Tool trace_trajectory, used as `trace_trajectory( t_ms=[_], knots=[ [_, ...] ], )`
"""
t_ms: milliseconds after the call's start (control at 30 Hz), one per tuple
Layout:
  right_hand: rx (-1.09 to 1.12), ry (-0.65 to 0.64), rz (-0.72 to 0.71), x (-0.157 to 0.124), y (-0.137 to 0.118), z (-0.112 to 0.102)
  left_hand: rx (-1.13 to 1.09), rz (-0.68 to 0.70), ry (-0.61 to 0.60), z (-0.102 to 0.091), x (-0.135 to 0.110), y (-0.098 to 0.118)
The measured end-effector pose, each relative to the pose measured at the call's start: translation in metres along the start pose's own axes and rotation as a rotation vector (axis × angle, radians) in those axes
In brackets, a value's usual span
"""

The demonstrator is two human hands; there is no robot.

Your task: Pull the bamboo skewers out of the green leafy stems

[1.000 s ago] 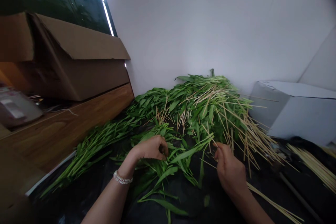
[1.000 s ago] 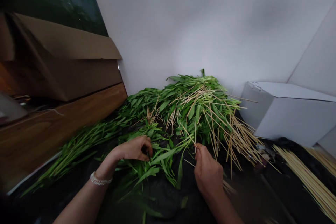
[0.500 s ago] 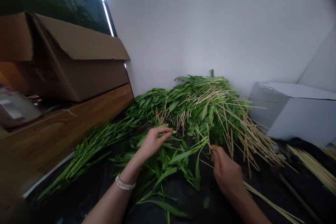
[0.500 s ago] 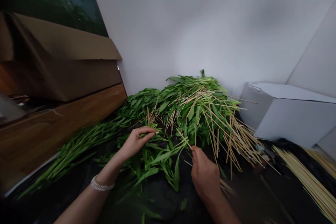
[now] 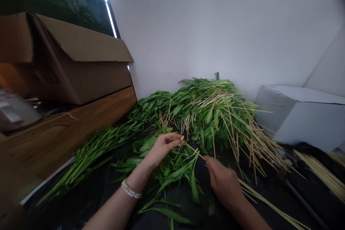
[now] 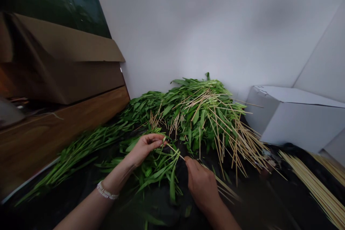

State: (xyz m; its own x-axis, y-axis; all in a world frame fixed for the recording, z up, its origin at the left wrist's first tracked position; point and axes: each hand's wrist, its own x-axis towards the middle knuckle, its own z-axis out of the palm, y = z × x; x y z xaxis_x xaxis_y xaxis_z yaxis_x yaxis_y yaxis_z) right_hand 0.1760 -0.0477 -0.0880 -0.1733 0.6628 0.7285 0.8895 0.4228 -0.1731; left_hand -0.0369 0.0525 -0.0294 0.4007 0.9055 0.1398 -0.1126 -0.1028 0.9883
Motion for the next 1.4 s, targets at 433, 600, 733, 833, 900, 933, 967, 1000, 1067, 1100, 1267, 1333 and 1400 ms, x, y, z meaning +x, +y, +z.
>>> trace_trajectory(
  t_ms=[433, 600, 733, 833, 900, 933, 967, 1000, 1067, 1100, 1267, 1333, 1400],
  knots=[
    [0.003, -0.063, 0.026, -0.0025, 0.0002, 0.0031, -0.004, -0.006, -0.019, 0.0032, -0.0002, -0.0042],
    [0.015, -0.075, 0.030, -0.0031, -0.0004, 0.0031, 0.006, -0.017, 0.011, 0.0034, -0.0004, -0.0034],
    [0.015, -0.087, 0.045, -0.0032, -0.0002, 0.0033, 0.033, -0.006, 0.019, 0.0039, 0.0004, -0.0037],
    [-0.003, -0.086, 0.048, -0.0030, -0.0003, 0.0032, 0.074, 0.013, 0.033, 0.0054, 0.0008, -0.0041],
    [-0.017, -0.081, 0.040, -0.0029, -0.0003, 0.0032, 0.102, 0.033, 0.050, 0.0065, 0.0006, -0.0041],
    [-0.020, -0.077, 0.038, -0.0029, -0.0003, 0.0032, 0.110, 0.041, 0.060, 0.0069, 0.0004, -0.0041],
    [-0.021, -0.072, 0.036, -0.0030, -0.0002, 0.0033, 0.113, 0.046, 0.069, 0.0071, 0.0003, -0.0041],
    [-0.022, -0.067, 0.037, -0.0032, -0.0001, 0.0034, 0.110, 0.048, 0.076, 0.0073, 0.0003, -0.0040],
    [-0.027, -0.065, 0.050, -0.0038, 0.0004, 0.0037, 0.099, 0.045, 0.085, 0.0074, 0.0004, -0.0039],
    [-0.027, -0.069, 0.056, -0.0042, 0.0007, 0.0039, 0.094, 0.043, 0.085, 0.0074, 0.0006, -0.0039],
    [0.002, -0.102, 0.072, -0.0048, 0.0013, 0.0041, 0.085, 0.032, 0.084, 0.0075, 0.0010, -0.0038],
    [0.009, -0.105, 0.084, -0.0046, 0.0006, 0.0041, 0.089, 0.026, 0.086, 0.0080, 0.0006, -0.0038],
    [0.015, -0.110, 0.081, -0.0046, -0.0004, 0.0044, 0.104, 0.021, 0.074, 0.0088, -0.0001, -0.0039]
  ],
)
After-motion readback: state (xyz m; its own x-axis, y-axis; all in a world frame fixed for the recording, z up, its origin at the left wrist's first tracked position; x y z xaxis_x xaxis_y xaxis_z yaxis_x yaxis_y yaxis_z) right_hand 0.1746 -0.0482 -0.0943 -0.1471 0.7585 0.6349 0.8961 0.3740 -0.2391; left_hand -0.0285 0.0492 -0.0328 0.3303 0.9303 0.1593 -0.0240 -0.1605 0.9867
